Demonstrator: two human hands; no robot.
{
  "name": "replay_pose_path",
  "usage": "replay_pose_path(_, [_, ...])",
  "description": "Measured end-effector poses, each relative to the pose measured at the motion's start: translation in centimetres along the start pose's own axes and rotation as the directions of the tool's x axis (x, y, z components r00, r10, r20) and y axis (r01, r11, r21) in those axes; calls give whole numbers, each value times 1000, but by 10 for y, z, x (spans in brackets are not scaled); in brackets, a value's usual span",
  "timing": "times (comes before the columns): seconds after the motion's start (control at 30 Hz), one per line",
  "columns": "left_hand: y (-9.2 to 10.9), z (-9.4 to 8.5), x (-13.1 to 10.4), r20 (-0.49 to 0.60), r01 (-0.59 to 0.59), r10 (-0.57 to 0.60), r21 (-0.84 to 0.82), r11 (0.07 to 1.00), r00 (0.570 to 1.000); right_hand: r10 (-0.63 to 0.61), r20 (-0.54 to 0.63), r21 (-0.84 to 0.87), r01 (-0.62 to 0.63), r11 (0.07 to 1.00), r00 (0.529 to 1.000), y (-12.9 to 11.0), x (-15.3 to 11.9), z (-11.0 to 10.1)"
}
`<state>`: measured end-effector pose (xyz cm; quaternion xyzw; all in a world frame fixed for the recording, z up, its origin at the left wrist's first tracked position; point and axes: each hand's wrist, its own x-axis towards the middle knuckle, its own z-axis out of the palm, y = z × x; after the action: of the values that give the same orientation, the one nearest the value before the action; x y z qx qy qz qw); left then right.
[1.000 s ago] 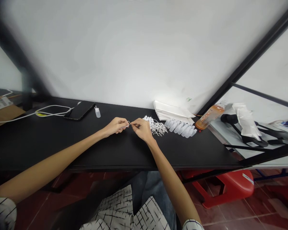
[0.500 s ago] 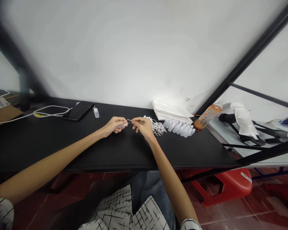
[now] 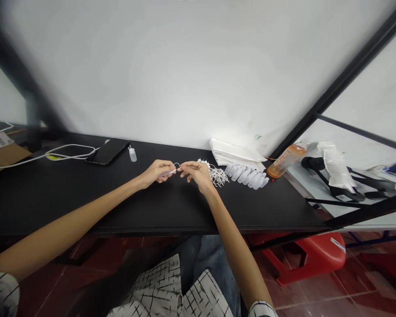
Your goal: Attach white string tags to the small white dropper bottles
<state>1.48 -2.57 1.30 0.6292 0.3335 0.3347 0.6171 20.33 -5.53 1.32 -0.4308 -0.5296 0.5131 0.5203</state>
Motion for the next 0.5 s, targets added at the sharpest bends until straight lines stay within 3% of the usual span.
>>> replay_pose_path(0.5, [2, 3, -1, 2, 15, -15, -58, 998, 1000, 4, 53, 44, -6, 999, 999, 0, 0, 2])
